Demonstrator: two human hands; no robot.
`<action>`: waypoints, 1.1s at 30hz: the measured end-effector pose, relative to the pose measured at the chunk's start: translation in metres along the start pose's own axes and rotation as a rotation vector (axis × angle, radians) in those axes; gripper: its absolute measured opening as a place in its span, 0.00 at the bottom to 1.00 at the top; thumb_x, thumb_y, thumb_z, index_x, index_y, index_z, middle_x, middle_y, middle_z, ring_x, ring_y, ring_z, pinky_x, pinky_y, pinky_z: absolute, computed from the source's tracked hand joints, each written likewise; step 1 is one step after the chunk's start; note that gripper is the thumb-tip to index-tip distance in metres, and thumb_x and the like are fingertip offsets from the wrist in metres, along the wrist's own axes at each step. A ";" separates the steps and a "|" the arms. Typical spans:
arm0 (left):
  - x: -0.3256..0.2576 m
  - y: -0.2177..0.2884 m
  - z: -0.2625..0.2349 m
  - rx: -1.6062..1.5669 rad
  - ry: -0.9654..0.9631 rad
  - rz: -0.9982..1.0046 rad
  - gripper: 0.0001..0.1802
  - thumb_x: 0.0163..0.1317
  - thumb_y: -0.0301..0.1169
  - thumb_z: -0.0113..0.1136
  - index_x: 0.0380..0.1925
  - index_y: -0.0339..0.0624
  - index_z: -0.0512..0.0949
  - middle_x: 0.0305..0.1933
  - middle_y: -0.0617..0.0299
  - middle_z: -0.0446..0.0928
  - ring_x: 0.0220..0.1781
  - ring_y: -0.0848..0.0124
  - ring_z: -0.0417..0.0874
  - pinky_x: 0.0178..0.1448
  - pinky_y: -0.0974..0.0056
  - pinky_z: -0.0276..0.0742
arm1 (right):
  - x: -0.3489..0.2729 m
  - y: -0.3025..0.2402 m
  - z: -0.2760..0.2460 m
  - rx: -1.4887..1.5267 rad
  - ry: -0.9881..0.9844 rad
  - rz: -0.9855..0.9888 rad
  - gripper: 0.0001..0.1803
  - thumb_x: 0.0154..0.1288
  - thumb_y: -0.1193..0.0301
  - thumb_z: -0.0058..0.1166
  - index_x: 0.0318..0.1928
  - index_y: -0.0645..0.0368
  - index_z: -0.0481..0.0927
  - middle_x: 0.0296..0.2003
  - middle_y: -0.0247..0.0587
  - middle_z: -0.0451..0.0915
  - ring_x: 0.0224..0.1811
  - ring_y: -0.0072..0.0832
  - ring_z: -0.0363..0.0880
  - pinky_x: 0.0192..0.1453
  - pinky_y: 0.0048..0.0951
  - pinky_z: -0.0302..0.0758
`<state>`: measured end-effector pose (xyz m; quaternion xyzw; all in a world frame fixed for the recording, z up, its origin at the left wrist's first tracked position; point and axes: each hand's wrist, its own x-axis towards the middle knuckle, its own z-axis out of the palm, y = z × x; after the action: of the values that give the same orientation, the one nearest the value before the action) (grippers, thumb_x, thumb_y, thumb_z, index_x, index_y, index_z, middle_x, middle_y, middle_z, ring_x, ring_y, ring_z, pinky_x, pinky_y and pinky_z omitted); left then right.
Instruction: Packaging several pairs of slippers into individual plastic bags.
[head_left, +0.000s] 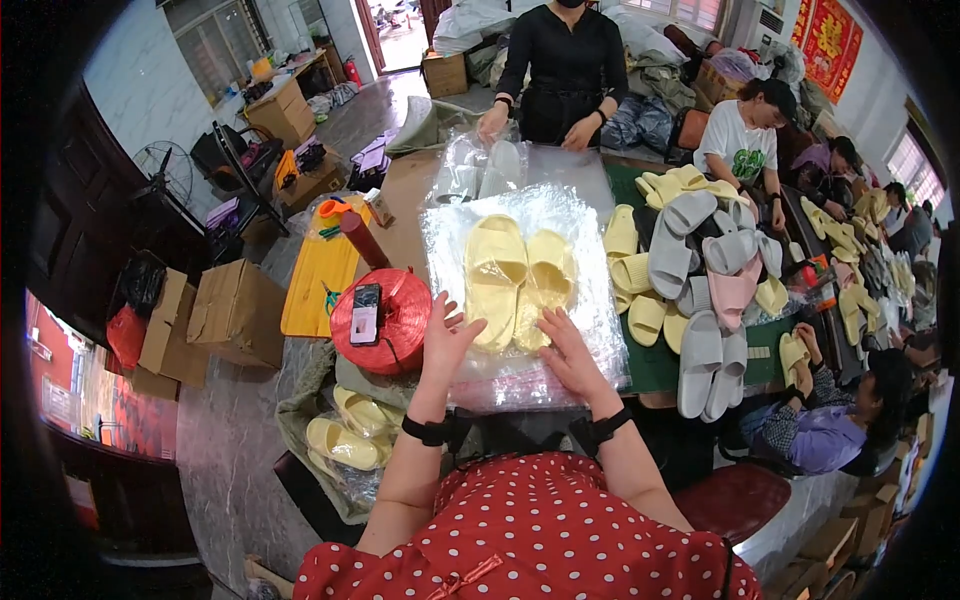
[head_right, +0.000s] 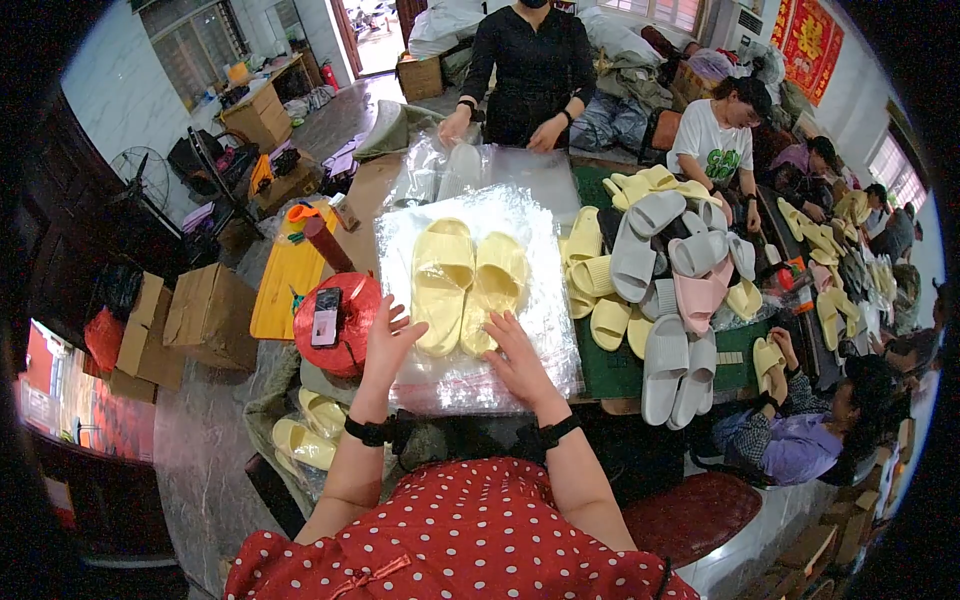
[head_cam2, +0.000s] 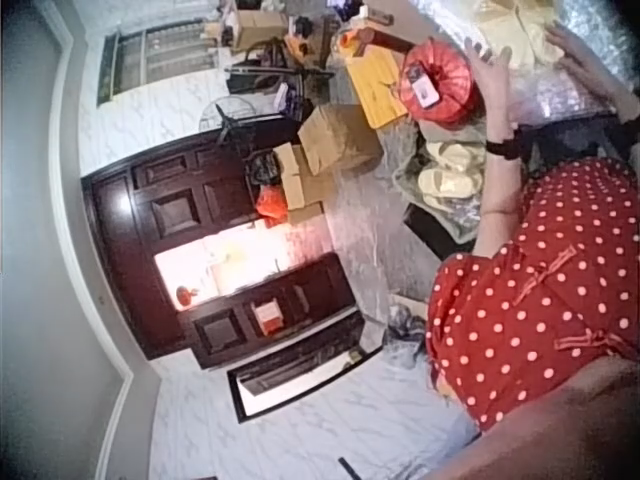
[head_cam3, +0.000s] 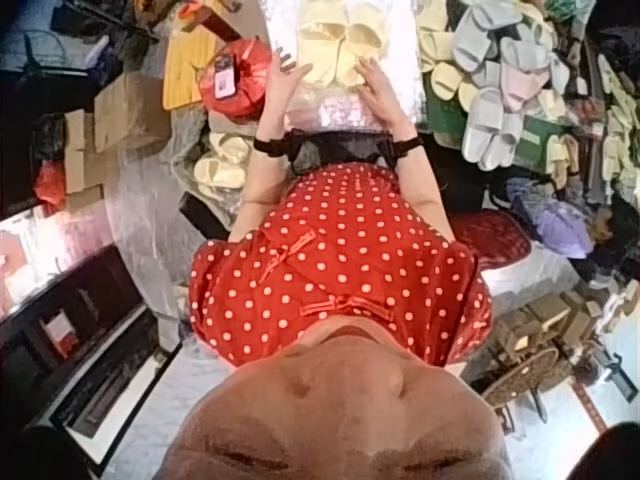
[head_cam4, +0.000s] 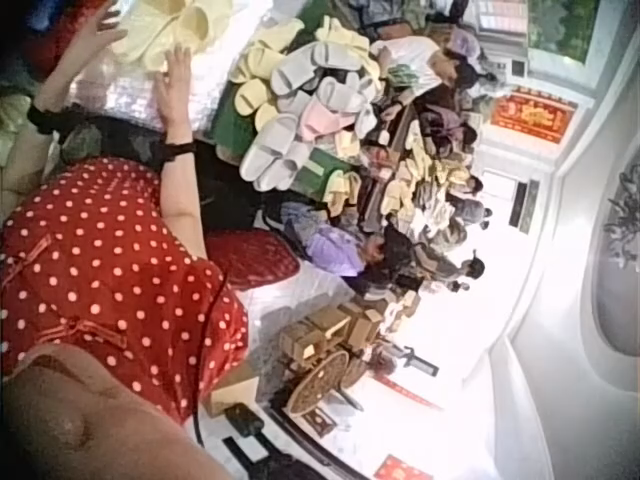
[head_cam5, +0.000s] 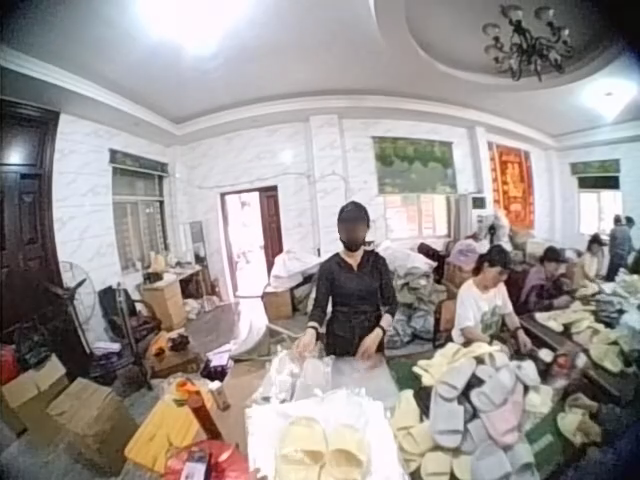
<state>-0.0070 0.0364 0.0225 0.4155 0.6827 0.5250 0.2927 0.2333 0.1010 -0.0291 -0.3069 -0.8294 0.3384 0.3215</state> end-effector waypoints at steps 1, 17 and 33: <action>0.004 -0.009 0.000 -0.093 0.004 -0.083 0.40 0.55 0.29 0.70 0.66 0.28 0.62 0.60 0.44 0.73 0.57 0.62 0.79 0.57 0.63 0.76 | 0.000 0.001 0.001 0.005 0.005 -0.001 0.26 0.67 0.70 0.54 0.65 0.59 0.70 0.71 0.49 0.62 0.76 0.50 0.51 0.77 0.43 0.52; -0.002 -0.008 0.020 -0.194 -0.157 -0.041 0.34 0.62 0.32 0.65 0.64 0.30 0.62 0.51 0.52 0.79 0.51 0.69 0.81 0.54 0.65 0.77 | 0.002 -0.007 -0.004 0.025 0.041 -0.006 0.25 0.66 0.71 0.55 0.64 0.59 0.71 0.70 0.48 0.63 0.76 0.50 0.53 0.77 0.43 0.54; -0.049 0.036 0.017 -0.938 -0.341 -0.166 0.33 0.67 0.24 0.54 0.71 0.40 0.57 0.65 0.57 0.70 0.64 0.67 0.74 0.66 0.61 0.71 | -0.002 -0.075 -0.047 0.816 0.365 0.293 0.40 0.60 0.74 0.65 0.69 0.64 0.58 0.62 0.50 0.70 0.63 0.34 0.71 0.65 0.33 0.70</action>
<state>0.0397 0.0054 0.0501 0.2637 0.3464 0.6748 0.5959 0.2473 0.0734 0.0535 -0.3239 -0.5063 0.6193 0.5052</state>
